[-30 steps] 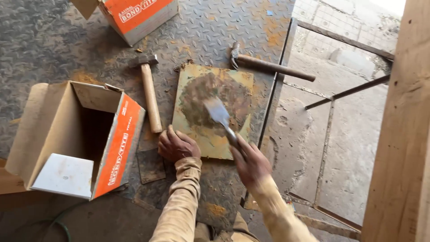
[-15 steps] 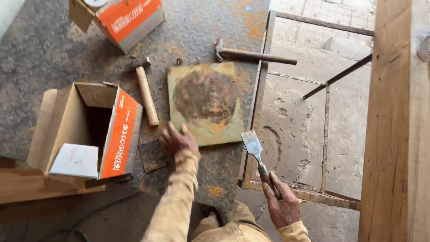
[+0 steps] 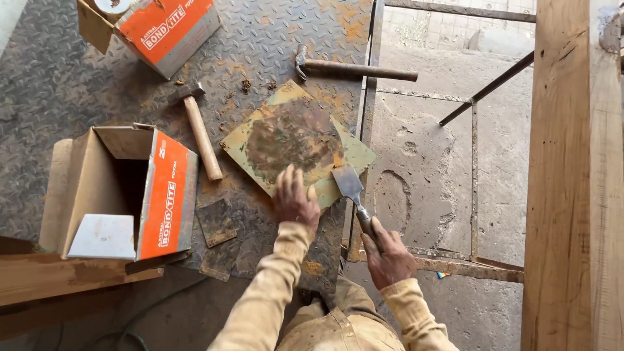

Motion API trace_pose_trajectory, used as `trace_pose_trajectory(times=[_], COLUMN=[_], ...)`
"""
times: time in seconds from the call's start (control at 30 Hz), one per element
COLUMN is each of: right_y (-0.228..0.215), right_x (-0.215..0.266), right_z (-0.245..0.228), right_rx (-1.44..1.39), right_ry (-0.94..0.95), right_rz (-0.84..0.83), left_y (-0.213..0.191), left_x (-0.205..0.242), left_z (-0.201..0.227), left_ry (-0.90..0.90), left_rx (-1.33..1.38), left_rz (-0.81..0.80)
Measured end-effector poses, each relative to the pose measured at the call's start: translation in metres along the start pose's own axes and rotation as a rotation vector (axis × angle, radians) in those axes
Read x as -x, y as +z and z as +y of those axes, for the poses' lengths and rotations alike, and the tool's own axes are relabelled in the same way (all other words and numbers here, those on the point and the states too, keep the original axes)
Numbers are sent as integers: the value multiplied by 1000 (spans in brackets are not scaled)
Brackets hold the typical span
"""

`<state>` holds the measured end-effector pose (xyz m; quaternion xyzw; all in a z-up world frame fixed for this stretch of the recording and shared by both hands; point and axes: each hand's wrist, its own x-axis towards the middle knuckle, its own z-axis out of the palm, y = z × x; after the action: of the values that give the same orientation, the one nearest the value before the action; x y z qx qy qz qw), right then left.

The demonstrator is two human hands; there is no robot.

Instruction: Chisel or scrape the surface of a square plate on a workbench in a woodworking shop.

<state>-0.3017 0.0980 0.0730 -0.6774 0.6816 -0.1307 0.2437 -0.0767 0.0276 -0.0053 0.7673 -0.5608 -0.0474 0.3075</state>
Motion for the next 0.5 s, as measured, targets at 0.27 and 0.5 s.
trace_pose_trajectory(times=[0.27, 0.5], right_y=[9, 3], right_x=[20, -55], right_z=[-4, -60], right_rx=[2, 28], right_ry=[-75, -71], right_rz=[43, 32], left_y=[-6, -13], left_x=[-19, -23], left_z=[9, 11], left_ry=[140, 150], left_rx=[-88, -149], left_rz=[-112, -137])
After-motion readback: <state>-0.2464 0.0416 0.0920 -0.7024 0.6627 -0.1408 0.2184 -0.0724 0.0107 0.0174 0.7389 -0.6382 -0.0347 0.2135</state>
